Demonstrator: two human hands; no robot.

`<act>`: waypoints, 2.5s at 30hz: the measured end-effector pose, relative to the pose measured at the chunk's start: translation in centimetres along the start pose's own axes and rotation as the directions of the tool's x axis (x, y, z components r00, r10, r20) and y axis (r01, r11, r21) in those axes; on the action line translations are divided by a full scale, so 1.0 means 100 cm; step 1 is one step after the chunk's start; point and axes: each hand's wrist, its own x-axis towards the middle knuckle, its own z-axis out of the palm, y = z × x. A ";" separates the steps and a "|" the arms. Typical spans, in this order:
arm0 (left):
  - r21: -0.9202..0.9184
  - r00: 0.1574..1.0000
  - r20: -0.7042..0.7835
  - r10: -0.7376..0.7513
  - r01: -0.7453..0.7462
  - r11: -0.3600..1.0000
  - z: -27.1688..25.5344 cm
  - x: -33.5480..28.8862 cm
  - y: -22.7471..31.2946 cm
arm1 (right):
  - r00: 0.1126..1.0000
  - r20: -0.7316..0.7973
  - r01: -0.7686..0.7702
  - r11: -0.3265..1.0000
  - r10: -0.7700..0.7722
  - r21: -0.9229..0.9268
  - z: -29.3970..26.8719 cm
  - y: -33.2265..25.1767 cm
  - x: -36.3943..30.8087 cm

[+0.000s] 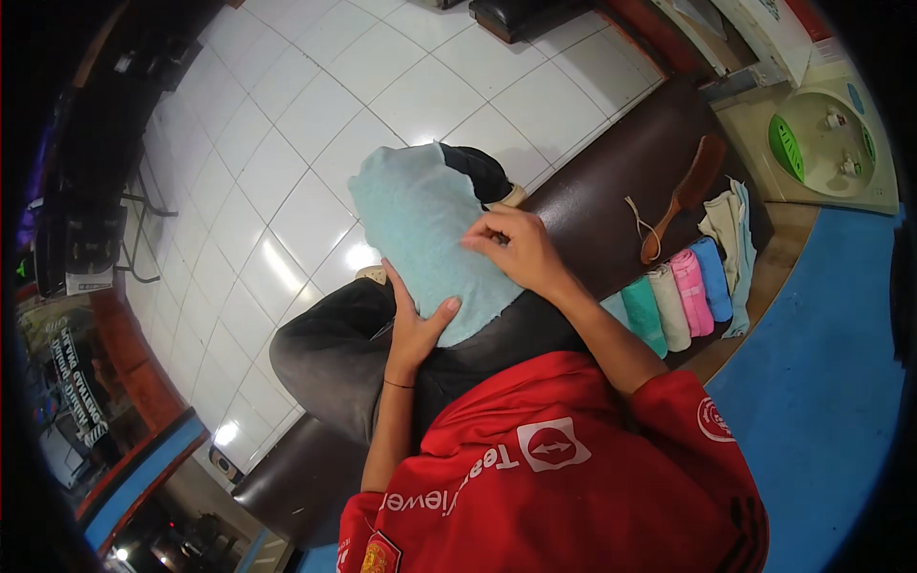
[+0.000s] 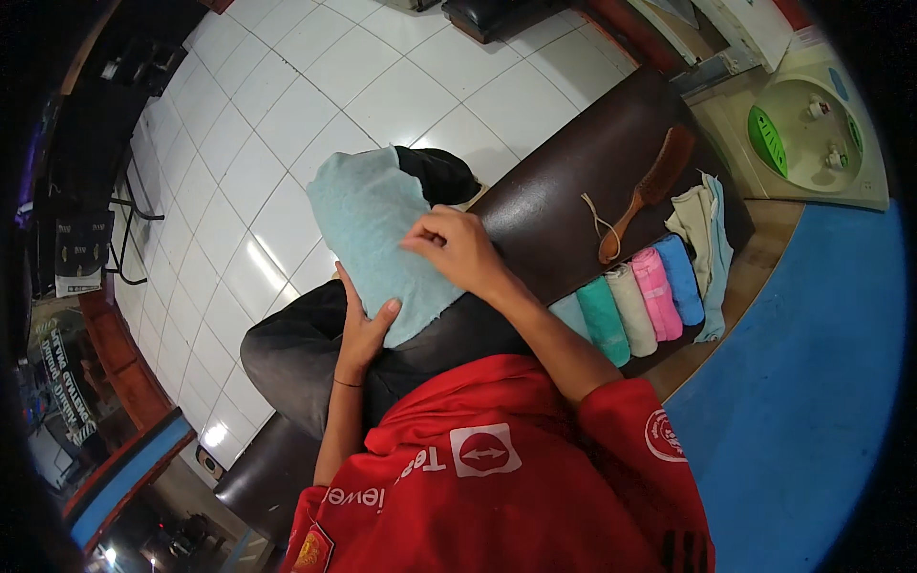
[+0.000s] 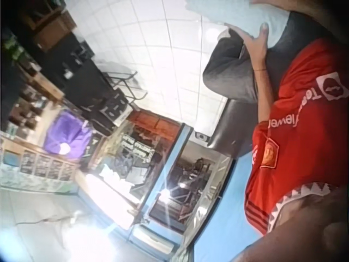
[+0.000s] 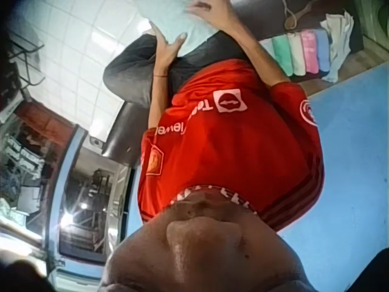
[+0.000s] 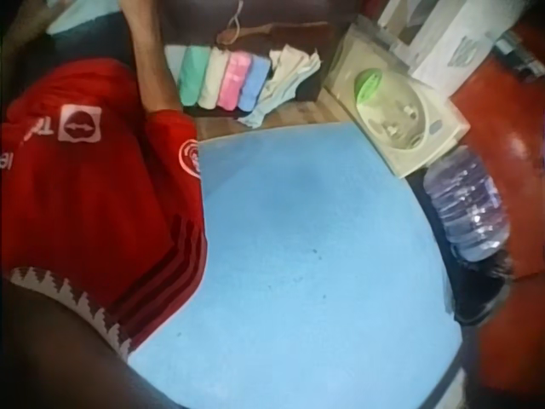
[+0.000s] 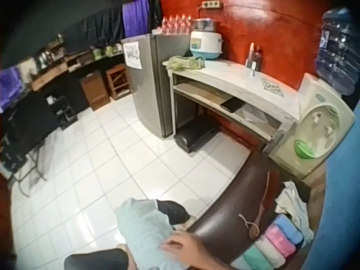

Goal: Brushing and folding a light blue cloth while sitting.

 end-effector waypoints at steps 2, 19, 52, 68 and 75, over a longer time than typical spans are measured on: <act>0.114 0.998 -0.041 0.042 -0.037 0.993 0.003 0.000 -0.001 | 0.986 -0.132 0.100 0.995 -0.103 -0.031 -0.001 0.025 0.009; 0.054 0.999 -0.021 0.029 -0.028 0.998 0.001 -0.001 -0.003 | 0.958 0.268 0.064 0.985 -0.106 0.158 -0.022 -0.005 -0.010; 0.073 0.998 -0.025 0.059 -0.057 0.996 0.004 0.003 -0.005 | 0.965 -0.242 -0.077 0.992 0.100 0.101 0.014 0.038 0.088; -0.024 0.999 -0.003 -0.052 0.052 0.998 0.002 0.005 0.004 | 1.000 -0.017 -0.003 0.984 0.006 0.175 0.041 0.072 0.144; -0.040 0.999 0.004 -0.038 0.038 0.998 0.004 0.008 0.004 | 0.837 -0.317 -0.429 0.894 0.446 0.124 0.010 0.092 0.173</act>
